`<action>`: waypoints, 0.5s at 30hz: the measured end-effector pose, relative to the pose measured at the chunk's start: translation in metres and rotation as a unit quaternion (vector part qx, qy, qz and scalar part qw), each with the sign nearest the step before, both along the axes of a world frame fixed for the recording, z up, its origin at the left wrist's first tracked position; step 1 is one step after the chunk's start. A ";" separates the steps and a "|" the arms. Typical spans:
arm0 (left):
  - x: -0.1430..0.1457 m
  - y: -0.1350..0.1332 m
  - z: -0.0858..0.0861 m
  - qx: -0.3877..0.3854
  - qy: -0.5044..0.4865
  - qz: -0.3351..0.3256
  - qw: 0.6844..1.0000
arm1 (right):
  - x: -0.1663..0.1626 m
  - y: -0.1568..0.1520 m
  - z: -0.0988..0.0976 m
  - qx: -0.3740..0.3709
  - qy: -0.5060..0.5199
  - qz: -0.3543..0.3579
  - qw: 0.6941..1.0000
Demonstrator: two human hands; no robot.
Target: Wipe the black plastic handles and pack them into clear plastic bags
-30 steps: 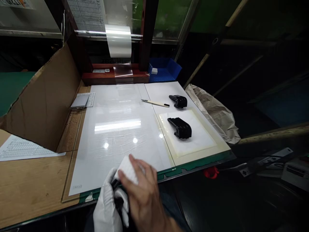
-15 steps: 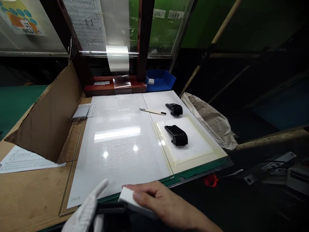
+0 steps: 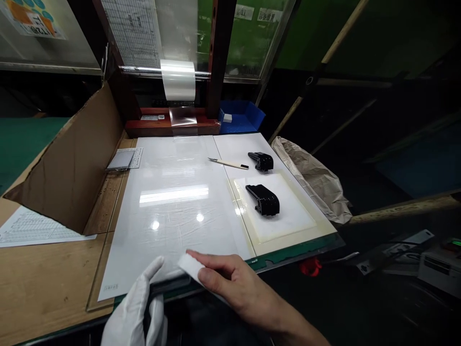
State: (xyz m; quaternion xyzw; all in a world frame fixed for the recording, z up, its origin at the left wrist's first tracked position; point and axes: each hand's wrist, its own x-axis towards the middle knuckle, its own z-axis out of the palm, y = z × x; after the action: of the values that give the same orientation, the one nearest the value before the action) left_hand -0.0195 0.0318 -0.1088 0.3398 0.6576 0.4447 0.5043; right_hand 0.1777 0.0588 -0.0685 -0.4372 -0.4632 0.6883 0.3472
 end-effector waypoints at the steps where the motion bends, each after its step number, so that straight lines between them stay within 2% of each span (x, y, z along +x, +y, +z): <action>1: 0.002 -0.002 -0.002 -0.008 -0.010 0.014 1.000 | -0.009 -0.004 -0.007 0.041 -0.030 -0.053 0.997; 3: 0.007 -0.004 -0.004 -0.057 -0.069 0.044 0.995 | -0.025 -0.012 -0.020 0.135 -0.120 -0.126 0.975; 4: 0.008 -0.005 -0.005 -0.090 -0.111 0.059 0.988 | -0.030 -0.015 -0.025 0.178 -0.166 -0.135 0.961; 6: 0.010 -0.006 -0.006 -0.150 -0.184 0.073 0.969 | -0.032 -0.013 -0.027 0.234 -0.231 -0.105 0.939; 8: 0.011 -0.007 -0.006 -0.177 -0.211 0.067 0.959 | -0.025 -0.006 -0.025 0.279 -0.262 -0.081 0.920; 10: 0.014 -0.008 -0.008 -0.173 -0.217 0.073 0.958 | -0.015 0.002 -0.021 0.351 -0.293 -0.056 0.888; 12: 0.018 -0.012 -0.012 -0.161 -0.227 0.090 0.956 | -0.007 0.006 -0.020 0.432 -0.322 -0.008 0.842; 13: 0.021 -0.015 -0.015 -0.158 -0.232 0.096 0.955 | -0.005 0.007 -0.021 0.453 -0.335 0.016 0.826; 15: 0.026 -0.023 -0.020 -0.166 -0.240 0.091 0.952 | -0.003 0.005 -0.023 0.442 -0.366 0.024 0.819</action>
State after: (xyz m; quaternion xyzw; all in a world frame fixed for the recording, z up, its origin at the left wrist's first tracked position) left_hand 0.0070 0.0091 -0.1290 0.0731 0.6096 0.4417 0.6542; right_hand 0.1746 0.0637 -0.0920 -0.4450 -0.8210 0.2072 0.2917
